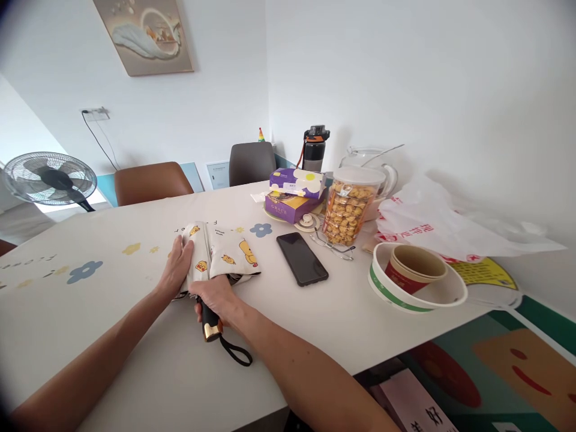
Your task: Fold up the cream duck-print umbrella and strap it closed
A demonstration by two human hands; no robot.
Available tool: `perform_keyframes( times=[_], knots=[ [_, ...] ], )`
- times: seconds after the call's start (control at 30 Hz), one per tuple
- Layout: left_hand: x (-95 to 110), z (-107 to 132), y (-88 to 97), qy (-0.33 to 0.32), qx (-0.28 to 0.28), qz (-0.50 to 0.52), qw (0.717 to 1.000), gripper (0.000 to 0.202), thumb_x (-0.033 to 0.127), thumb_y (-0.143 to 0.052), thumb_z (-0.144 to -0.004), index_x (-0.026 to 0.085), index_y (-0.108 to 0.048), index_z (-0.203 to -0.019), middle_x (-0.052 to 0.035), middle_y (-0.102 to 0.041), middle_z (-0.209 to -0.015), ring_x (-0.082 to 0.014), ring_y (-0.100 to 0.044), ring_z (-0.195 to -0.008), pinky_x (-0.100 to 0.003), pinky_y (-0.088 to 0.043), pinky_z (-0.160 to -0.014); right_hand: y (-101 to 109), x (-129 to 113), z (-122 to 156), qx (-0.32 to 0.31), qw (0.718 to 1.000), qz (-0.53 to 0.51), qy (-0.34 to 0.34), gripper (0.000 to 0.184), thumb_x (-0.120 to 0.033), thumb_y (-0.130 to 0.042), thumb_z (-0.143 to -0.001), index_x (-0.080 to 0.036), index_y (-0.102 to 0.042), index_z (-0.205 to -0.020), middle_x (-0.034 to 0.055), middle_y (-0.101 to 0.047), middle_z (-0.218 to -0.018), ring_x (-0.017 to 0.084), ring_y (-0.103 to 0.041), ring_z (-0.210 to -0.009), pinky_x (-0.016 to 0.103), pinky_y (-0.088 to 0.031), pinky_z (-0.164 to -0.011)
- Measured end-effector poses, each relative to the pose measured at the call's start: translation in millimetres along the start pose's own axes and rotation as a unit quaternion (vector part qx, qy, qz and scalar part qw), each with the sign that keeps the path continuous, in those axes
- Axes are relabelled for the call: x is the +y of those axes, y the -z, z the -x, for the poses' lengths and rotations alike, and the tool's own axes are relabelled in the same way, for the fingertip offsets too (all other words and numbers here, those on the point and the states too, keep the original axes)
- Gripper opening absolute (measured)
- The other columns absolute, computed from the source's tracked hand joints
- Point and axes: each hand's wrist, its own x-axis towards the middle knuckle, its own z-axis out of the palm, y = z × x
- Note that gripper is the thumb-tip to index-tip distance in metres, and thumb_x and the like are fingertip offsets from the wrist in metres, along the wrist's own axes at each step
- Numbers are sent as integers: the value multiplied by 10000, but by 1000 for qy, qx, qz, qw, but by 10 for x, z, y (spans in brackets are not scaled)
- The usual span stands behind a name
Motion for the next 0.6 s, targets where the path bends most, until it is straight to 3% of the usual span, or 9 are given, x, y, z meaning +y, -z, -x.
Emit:
perform_keyframes(
  times=[0.13,0.23,0.43,0.6],
  knots=[
    [239,154,-60,87,-79,124,985,441,542,-519,-761,199,-510,-1037,-89,-605,-955,-227,-601,-834,-342,-509,-659,40,3,-6,-1,998,34,44,122,-131,-517,-631,-172,-444,-720,-49,-439,-384,102,-414,-334,207,-385,-318],
    [340,179,-42,139,-89,247,955,425,458,-651,-686,154,-550,-966,-93,-640,-848,-214,-629,-712,-309,-516,-579,54,36,-21,-23,997,36,63,118,-144,-519,-644,-166,-463,-746,-52,-445,-375,106,-420,-322,215,-400,-324],
    [320,102,115,266,-135,424,855,404,371,-662,-678,142,-590,-1003,-101,-672,-809,-247,-650,-706,-364,-551,-647,68,87,-21,-113,990,42,68,112,-207,-553,-680,-174,-448,-699,-60,-445,-383,93,-412,-304,206,-388,-316],
    [364,117,191,250,-155,478,828,438,380,-634,-681,156,-599,-1057,-97,-683,-831,-281,-658,-762,-408,-553,-710,66,120,-17,-163,981,13,100,236,-285,-613,-684,-172,-463,-825,-67,-474,-435,103,-455,-341,221,-421,-344]
  ],
)
